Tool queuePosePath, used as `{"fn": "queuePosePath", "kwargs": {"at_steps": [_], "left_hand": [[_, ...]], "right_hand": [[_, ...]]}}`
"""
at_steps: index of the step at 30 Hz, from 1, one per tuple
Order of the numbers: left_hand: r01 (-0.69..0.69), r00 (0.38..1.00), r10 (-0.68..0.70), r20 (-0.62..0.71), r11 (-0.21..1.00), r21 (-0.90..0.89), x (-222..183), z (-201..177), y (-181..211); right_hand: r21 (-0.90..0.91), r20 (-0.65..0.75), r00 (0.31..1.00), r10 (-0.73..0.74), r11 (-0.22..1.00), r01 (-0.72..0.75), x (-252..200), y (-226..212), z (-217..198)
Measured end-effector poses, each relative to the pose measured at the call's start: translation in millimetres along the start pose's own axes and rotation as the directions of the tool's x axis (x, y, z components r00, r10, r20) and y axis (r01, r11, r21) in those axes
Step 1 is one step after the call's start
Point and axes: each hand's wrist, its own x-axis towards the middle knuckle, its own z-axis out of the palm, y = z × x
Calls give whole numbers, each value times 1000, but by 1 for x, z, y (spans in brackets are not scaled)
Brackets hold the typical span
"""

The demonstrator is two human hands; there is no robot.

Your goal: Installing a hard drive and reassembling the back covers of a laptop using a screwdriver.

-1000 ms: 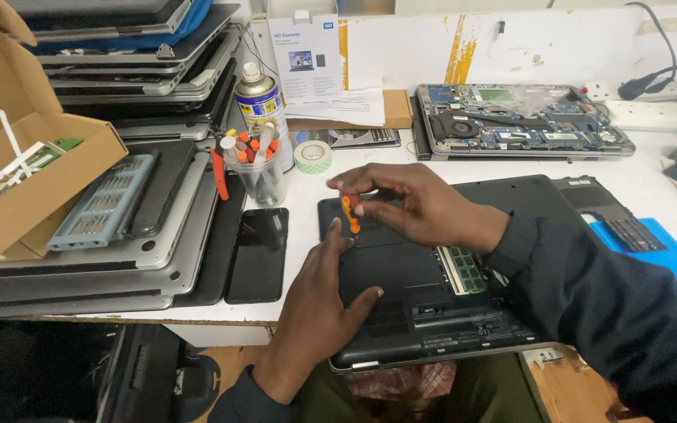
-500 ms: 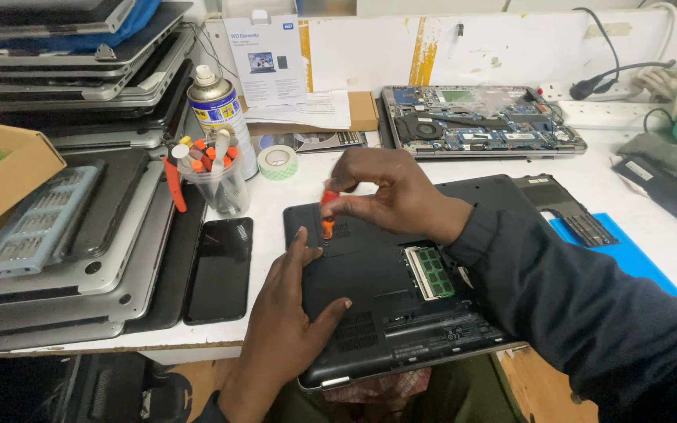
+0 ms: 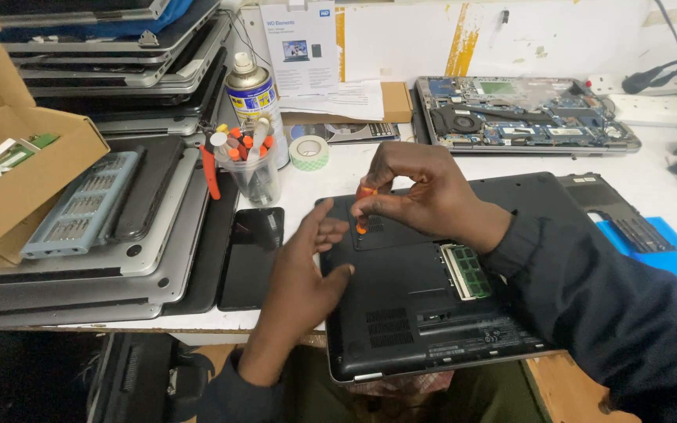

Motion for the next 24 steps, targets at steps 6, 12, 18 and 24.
{"fn": "queuePosePath", "kwargs": {"at_steps": [6, 12, 18, 24], "left_hand": [[-65, 997, 73, 26, 967, -245, 44, -1, -18], [-163, 986, 160, -37, 910, -381, 54, 7, -18], [-192, 979, 203, -31, 850, -490, 49, 10, -26], [-243, 969, 241, -57, 881, -405, 50, 11, -23]], "right_hand": [[3, -64, 997, -37, 999, 37, 0, 2, 4], [-87, -75, 992, -102, 992, 95, -2, 6, 3], [6, -74, 997, -20, 1000, 20, -3, 4, 1], [-56, -78, 996, -51, 997, 46, 0, 1, 5]]}}
